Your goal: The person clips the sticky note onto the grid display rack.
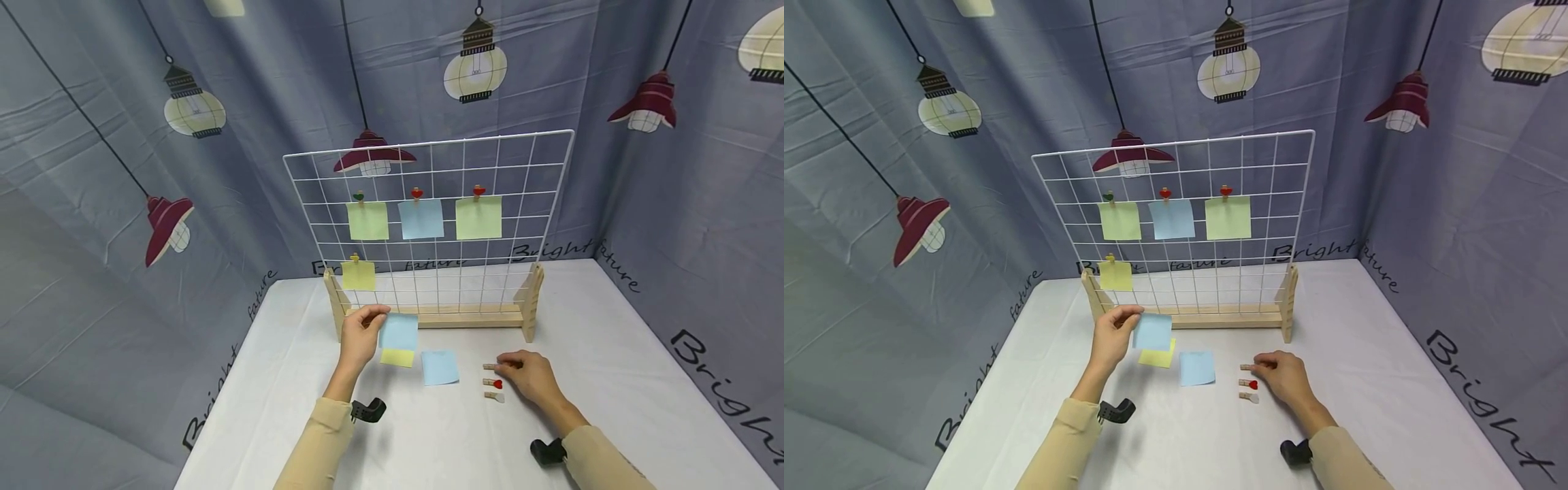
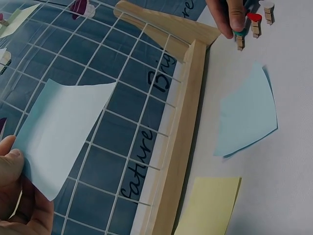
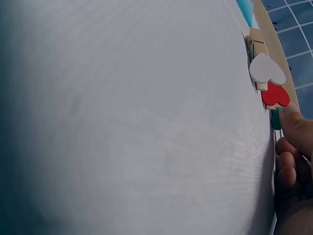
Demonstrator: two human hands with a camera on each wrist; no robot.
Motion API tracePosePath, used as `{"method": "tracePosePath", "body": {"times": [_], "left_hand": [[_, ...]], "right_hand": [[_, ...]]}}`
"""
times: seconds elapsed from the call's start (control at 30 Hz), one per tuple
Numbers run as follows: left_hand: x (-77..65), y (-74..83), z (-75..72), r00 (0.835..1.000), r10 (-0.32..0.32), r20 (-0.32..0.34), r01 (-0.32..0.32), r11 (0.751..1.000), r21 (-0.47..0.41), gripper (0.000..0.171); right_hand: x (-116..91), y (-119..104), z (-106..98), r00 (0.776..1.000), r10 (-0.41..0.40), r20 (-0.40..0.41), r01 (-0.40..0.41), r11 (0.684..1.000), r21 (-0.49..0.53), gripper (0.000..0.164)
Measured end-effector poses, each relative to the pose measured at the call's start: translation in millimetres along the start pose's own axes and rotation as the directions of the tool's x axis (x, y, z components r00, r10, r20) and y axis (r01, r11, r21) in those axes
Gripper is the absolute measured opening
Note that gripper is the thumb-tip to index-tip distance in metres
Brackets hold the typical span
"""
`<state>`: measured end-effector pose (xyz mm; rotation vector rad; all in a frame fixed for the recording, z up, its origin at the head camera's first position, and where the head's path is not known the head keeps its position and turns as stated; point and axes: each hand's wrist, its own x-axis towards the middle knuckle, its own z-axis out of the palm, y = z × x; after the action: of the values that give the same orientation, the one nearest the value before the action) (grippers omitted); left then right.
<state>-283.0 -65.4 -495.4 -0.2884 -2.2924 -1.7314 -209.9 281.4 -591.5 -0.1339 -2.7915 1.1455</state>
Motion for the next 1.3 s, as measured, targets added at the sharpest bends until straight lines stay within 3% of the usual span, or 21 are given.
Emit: {"method": "tracePosePath", "body": {"times": [0.3, 0.8, 1.03, 1.3], "left_hand": [[0.7, -0.8, -0.8, 1.0, 0.001, -0.006, -0.001, 1.0, -0.007, 0.015], [1.8, -3.0, -2.8, 1.0, 0.017, -0.011, -0.017, 1.0, -0.021, 0.015], [4.3, -1.0, -0.6, 0.999, 0.033, -0.002, -0.033, 0.998, -0.052, 0.014], [5.1, -0.3, -0.7, 1.0, 0.027, 0.004, -0.027, 0.997, -0.075, 0.015]], "right_hand": [[-1, -3, 0, 1.0, -0.011, -0.023, 0.011, 1.0, 0.012, 0.013], [7, -10, -9, 0.999, 0.038, 0.014, -0.039, 0.995, 0.09, 0.01], [16, -30, -21, 0.998, 0.052, 0.027, -0.055, 0.99, 0.128, 0.013], [30, -54, -23, 1.0, -0.023, -0.012, 0.025, 0.989, 0.149, 0.01]]}}
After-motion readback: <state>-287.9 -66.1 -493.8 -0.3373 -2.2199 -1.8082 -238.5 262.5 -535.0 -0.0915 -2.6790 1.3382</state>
